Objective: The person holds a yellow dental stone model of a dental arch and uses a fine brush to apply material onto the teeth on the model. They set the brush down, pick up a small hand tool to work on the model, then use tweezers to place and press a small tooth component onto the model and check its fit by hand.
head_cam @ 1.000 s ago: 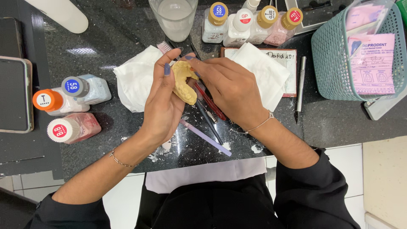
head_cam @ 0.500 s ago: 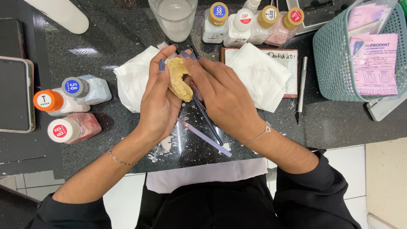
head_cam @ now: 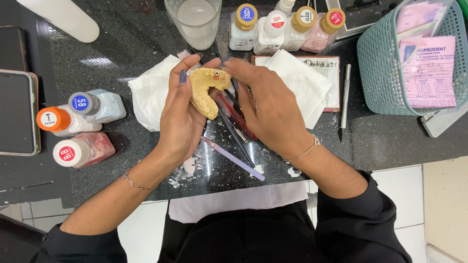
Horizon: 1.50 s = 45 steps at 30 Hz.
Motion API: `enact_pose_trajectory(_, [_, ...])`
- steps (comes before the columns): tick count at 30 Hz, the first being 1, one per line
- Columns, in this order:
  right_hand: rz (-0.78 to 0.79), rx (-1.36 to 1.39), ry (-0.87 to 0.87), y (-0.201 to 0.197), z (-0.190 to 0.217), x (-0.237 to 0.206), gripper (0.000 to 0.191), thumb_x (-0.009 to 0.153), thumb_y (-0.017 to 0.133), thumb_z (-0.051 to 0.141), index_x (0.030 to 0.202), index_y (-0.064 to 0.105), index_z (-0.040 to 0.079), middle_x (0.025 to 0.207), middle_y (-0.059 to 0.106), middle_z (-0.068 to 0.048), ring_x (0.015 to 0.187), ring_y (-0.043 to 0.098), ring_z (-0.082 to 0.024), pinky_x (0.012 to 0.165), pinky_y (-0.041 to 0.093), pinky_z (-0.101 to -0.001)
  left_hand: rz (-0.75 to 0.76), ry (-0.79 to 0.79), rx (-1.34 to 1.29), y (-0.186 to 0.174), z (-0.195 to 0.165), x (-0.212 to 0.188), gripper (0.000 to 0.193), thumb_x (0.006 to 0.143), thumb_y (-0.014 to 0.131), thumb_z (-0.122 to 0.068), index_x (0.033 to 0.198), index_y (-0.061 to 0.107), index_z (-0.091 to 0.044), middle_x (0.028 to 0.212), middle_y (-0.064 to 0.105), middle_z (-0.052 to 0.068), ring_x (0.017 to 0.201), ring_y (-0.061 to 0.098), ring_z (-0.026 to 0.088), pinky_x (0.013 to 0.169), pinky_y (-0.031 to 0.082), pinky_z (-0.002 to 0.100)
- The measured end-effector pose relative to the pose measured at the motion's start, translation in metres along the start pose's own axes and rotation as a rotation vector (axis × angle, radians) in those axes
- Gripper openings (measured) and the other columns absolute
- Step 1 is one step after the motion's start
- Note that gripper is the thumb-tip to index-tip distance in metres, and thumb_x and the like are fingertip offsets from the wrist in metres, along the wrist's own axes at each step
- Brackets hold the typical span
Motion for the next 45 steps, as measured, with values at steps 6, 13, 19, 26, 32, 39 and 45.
enact_pose_trajectory(6, [0.065,-0.196,-0.183,0.013,0.028,0.001,0.046,0.094,0.068,-0.002,0.139,0.056,0.001,0.132,0.066,-0.012,0.124,0.064,-0.031,0.104,0.054,-0.0397,0.012,0.031,-0.031,0.004,-0.006,-0.001,0.04,0.117,0.034,-0.028,0.154,0.03,-0.012,0.161,0.044,0.018,0.136,0.053,0.022,0.114,0.047,0.037])
enact_pose_trajectory(13, [-0.022,0.067,0.08,-0.001,0.003,0.003,0.036,0.101,0.076,0.002,0.134,0.062,0.007,0.125,0.067,-0.007,0.112,0.07,-0.023,0.094,0.059,-0.0318,0.052,0.063,0.027,0.008,-0.005,-0.002,0.041,0.118,0.035,-0.031,0.155,0.029,-0.012,0.162,0.044,0.018,0.141,0.053,0.021,0.122,0.045,0.035])
enact_pose_trajectory(19, [-0.058,0.041,0.068,-0.008,-0.005,0.006,0.024,0.093,0.083,0.004,0.115,0.074,0.005,0.114,0.068,-0.007,0.103,0.071,-0.021,0.082,0.06,-0.0296,0.133,0.092,0.131,0.017,-0.007,-0.005,0.046,0.118,0.038,-0.034,0.157,0.026,-0.013,0.164,0.042,0.016,0.141,0.052,0.018,0.118,0.047,0.033])
enact_pose_trajectory(26, [-0.042,0.04,0.074,-0.011,-0.006,0.007,0.022,0.092,0.083,0.002,0.113,0.076,0.007,0.11,0.07,-0.006,0.097,0.072,-0.02,0.079,0.059,-0.0296,0.193,0.165,0.412,0.029,-0.016,-0.012,0.051,0.119,0.035,-0.041,0.156,0.026,-0.008,0.16,0.042,0.016,0.139,0.049,0.017,0.115,0.049,0.032])
enact_pose_trajectory(32, [-0.004,0.13,0.117,-0.016,-0.013,0.009,0.019,0.092,0.082,0.001,0.109,0.077,0.006,0.109,0.074,-0.005,0.096,0.075,-0.019,0.082,0.059,-0.0286,0.2,0.196,0.539,0.032,-0.019,-0.013,0.051,0.121,0.033,-0.041,0.156,0.028,-0.004,0.157,0.044,0.017,0.143,0.047,0.019,0.125,0.043,0.034])
enact_pose_trajectory(39, [0.025,0.174,0.118,-0.016,-0.016,0.013,0.019,0.091,0.081,0.0,0.109,0.077,0.006,0.107,0.075,-0.006,0.098,0.075,-0.019,0.083,0.059,-0.0284,0.19,0.149,0.413,0.03,-0.016,-0.012,0.052,0.118,0.036,-0.041,0.155,0.027,-0.005,0.162,0.043,0.016,0.14,0.05,0.018,0.111,0.051,0.031])
enact_pose_trajectory(45, [-0.018,0.125,0.058,-0.018,-0.011,0.012,0.016,0.094,0.085,0.004,0.108,0.076,0.006,0.109,0.074,-0.005,0.1,0.075,-0.019,0.084,0.059,-0.0284,0.212,0.181,0.408,0.031,-0.02,-0.014,0.052,0.12,0.037,-0.041,0.157,0.027,-0.006,0.158,0.042,0.015,0.136,0.05,0.015,0.109,0.051,0.028])
Point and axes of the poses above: each hand's wrist, its own x-axis towards the middle knuckle, its own y-axis out of the palm, z = x × y, the point moved 9 cm from there along x, towards the middle knuckle
